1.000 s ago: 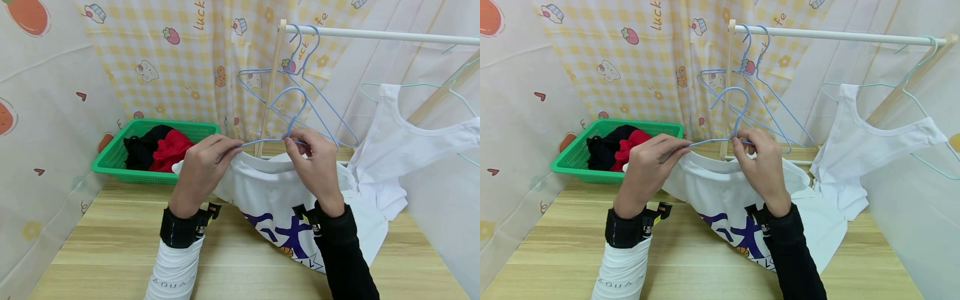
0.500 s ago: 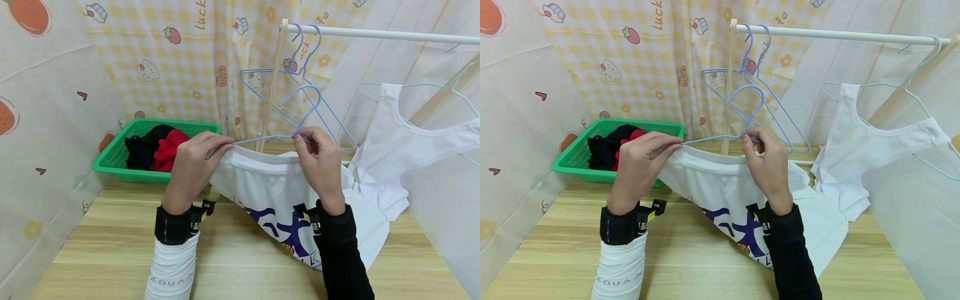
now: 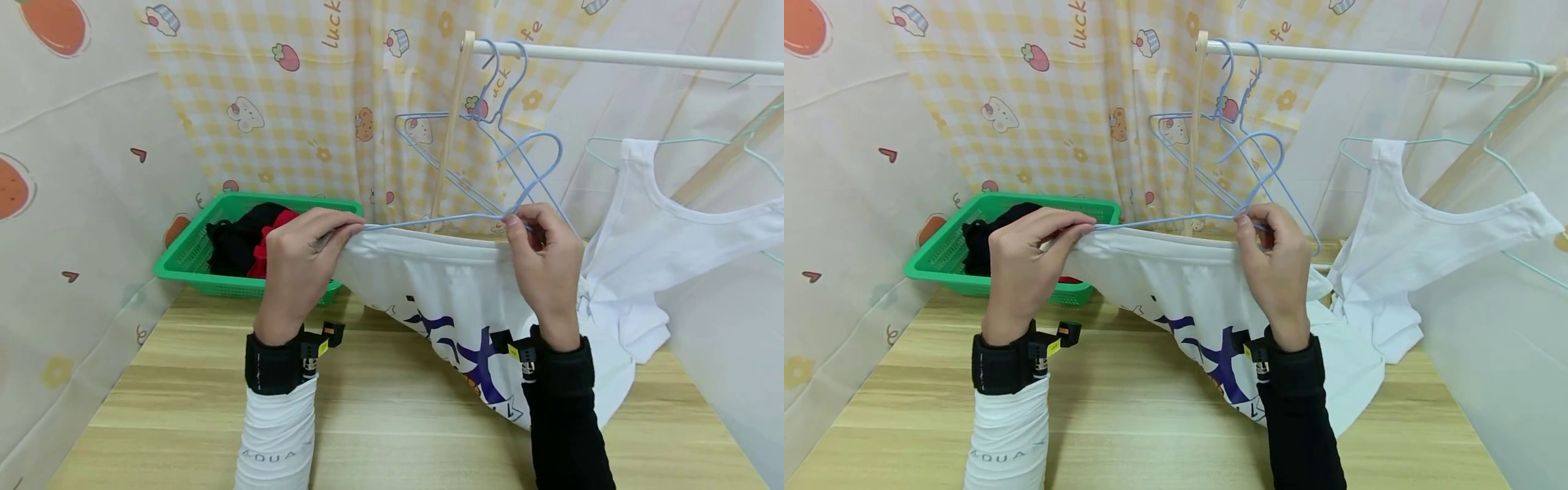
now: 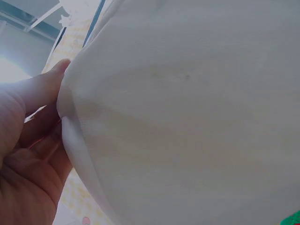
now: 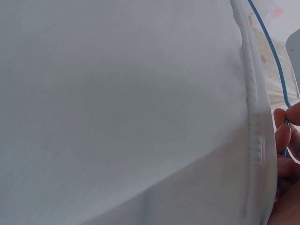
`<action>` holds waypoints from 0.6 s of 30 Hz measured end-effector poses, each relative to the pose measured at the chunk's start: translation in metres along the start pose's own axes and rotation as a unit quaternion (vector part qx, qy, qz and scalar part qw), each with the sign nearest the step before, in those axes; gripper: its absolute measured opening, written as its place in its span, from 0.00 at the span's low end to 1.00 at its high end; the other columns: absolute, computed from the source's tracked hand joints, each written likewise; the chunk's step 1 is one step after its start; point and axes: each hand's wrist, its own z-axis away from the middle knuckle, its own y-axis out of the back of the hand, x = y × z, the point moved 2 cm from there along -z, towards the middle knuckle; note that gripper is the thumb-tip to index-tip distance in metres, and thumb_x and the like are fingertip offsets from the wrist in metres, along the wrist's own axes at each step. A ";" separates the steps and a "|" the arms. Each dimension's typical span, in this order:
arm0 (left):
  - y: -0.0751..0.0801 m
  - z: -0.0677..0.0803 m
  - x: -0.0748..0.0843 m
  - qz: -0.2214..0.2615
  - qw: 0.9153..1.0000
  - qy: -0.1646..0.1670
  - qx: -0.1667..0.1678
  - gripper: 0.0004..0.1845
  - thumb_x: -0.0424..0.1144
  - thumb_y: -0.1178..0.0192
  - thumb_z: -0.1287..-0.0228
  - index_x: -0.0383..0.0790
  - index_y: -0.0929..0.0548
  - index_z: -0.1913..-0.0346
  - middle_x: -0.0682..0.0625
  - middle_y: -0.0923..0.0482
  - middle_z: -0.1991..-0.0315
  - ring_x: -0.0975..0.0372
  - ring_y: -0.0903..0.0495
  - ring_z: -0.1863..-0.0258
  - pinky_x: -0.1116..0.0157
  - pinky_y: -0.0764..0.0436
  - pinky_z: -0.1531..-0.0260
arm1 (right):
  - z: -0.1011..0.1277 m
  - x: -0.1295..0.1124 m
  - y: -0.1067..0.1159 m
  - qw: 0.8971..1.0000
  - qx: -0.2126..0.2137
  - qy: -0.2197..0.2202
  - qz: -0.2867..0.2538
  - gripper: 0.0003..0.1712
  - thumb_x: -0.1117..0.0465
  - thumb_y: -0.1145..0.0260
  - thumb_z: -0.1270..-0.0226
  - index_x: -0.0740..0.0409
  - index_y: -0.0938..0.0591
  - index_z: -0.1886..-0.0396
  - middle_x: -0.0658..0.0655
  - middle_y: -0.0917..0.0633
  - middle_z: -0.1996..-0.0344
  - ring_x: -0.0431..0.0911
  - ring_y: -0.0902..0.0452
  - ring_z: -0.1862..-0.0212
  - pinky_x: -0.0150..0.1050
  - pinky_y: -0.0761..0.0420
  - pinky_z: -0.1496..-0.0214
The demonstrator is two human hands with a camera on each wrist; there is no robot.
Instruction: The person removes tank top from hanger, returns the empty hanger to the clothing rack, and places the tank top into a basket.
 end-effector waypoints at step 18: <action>-0.004 0.001 -0.006 0.133 0.976 0.137 0.102 0.05 0.28 0.28 0.31 0.27 0.07 0.58 0.35 0.09 0.59 0.67 0.13 0.60 0.72 0.21 0.62 | -0.004 0.008 0.008 0.996 0.052 -0.057 -0.037 0.12 0.65 0.38 0.23 0.72 0.14 0.59 0.38 0.17 0.70 0.39 0.31 0.71 0.30 0.34 0.68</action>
